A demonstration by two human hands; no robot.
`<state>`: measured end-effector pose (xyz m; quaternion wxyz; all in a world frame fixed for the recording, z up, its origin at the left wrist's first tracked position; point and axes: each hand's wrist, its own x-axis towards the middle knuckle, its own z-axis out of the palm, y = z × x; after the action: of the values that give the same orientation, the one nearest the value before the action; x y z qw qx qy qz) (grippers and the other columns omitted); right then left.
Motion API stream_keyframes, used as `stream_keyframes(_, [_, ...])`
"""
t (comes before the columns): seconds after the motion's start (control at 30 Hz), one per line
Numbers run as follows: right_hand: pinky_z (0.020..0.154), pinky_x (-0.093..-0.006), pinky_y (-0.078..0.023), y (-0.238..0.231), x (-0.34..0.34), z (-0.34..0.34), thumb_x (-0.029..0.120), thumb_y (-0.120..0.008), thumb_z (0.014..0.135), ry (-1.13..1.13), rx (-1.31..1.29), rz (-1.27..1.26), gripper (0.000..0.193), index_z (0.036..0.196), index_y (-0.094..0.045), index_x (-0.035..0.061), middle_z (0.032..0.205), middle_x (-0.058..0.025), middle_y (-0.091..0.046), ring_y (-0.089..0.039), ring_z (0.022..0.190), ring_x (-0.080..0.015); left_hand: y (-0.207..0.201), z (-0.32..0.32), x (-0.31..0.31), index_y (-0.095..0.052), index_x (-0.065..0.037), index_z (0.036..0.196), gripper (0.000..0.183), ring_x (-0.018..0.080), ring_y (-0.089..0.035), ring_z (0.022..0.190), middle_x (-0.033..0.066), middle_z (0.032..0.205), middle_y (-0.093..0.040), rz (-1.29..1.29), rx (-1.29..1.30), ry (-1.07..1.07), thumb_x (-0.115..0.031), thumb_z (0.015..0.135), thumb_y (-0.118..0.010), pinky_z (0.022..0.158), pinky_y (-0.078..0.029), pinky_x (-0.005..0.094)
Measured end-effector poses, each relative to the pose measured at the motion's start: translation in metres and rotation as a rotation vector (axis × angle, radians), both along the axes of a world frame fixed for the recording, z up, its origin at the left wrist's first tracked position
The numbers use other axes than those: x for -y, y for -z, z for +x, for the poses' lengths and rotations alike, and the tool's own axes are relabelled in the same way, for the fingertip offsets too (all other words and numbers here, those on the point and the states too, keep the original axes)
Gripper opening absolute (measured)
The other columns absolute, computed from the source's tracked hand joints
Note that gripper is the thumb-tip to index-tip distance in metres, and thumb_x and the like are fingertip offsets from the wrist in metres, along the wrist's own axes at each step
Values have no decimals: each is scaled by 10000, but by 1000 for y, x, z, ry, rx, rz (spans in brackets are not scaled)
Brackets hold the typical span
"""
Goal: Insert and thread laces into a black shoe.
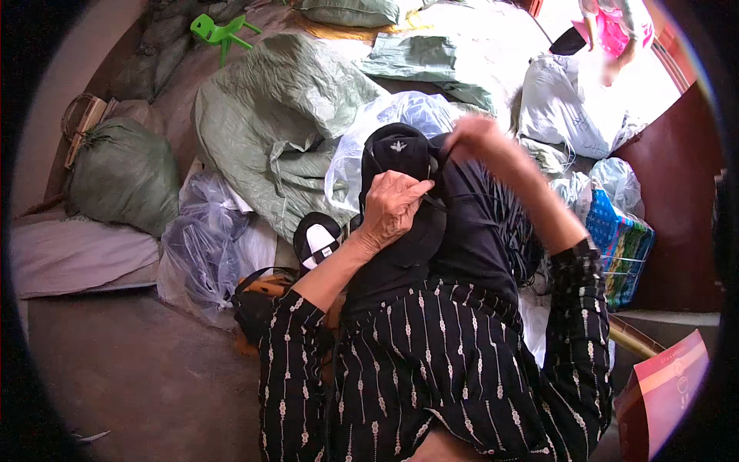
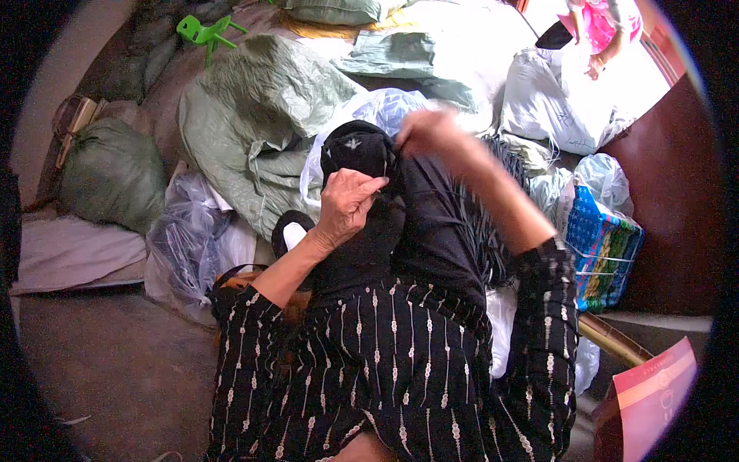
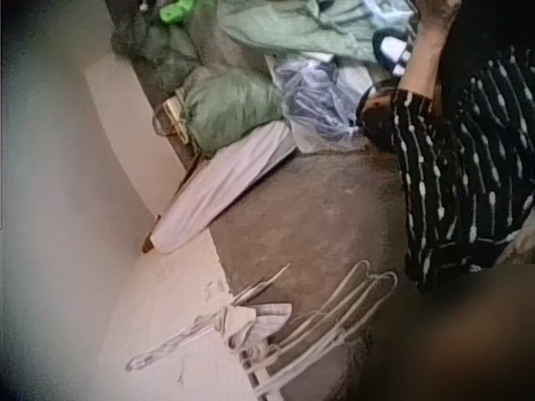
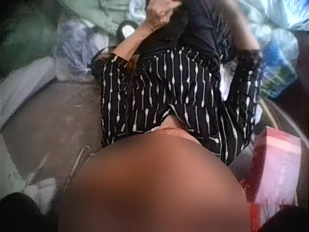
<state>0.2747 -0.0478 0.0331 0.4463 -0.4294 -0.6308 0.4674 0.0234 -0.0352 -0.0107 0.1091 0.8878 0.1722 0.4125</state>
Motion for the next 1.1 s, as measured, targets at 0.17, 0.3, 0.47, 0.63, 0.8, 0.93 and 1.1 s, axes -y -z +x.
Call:
stream_keyframes(0.17, [719,-264,-510,-52,46,259,62,-509,898,675,-655,102,102,868,-600,26,836,-60,-616,-596,774,-152,2,3,1,-633,-112,1013,255,220,-522,722,14,708,-513,52,3,-30,-57,768,-587,706,-406,354])
stream_keyframes(0.3, [577,-287,-457,0,99,337,166,-571,821,1013,-532,10,117,771,-625,75,695,-37,-598,-567,637,-160,-5,4,3,-631,-88,1003,248,224,-511,728,22,709,-495,33,-46,-33,-55,762,-584,718,-401,346])
stream_keyframes(0.47, [480,-200,-410,58,72,153,55,-531,846,730,-410,-159,88,927,-555,28,741,-27,-541,-514,570,-97,-24,-12,7,-636,-43,1023,328,245,-503,833,59,799,-514,78,-242,61,-17,699,-601,754,-388,364])
stream_keyframes(0.63, [460,-194,-410,14,40,-10,231,-530,932,153,-62,-332,181,919,-543,51,939,-66,-663,-528,514,-66,-47,-29,15,-585,-22,1010,299,245,-491,886,83,881,-508,106,-612,-21,-42,713,-567,763,-402,356])
stream_keyframes(0.8, [475,-190,-419,-4,38,-31,217,-547,922,-105,83,-453,172,925,-548,44,831,-46,-662,-530,517,-65,-58,-31,-8,-532,-60,741,51,240,-542,805,92,792,-541,118,-747,92,-83,728,-575,662,-455,321])
stream_keyframes(0.93, [460,-175,-397,14,35,-33,214,-572,915,-32,-286,-493,158,942,-558,59,722,-24,-624,-498,502,-52,-46,-17,-19,-573,-88,712,122,226,-586,684,50,679,-562,2,-491,184,-180,727,-651,603,-453,329])
stream_keyframes(1.1, [431,-184,-359,0,-2,-46,190,-541,927,132,-537,-459,119,936,-556,72,634,20,-536,-451,478,-46,-14,14,-8,-573,-96,725,239,208,-574,667,33,652,-552,62,-291,37,-288,686,-710,588,-434,324])
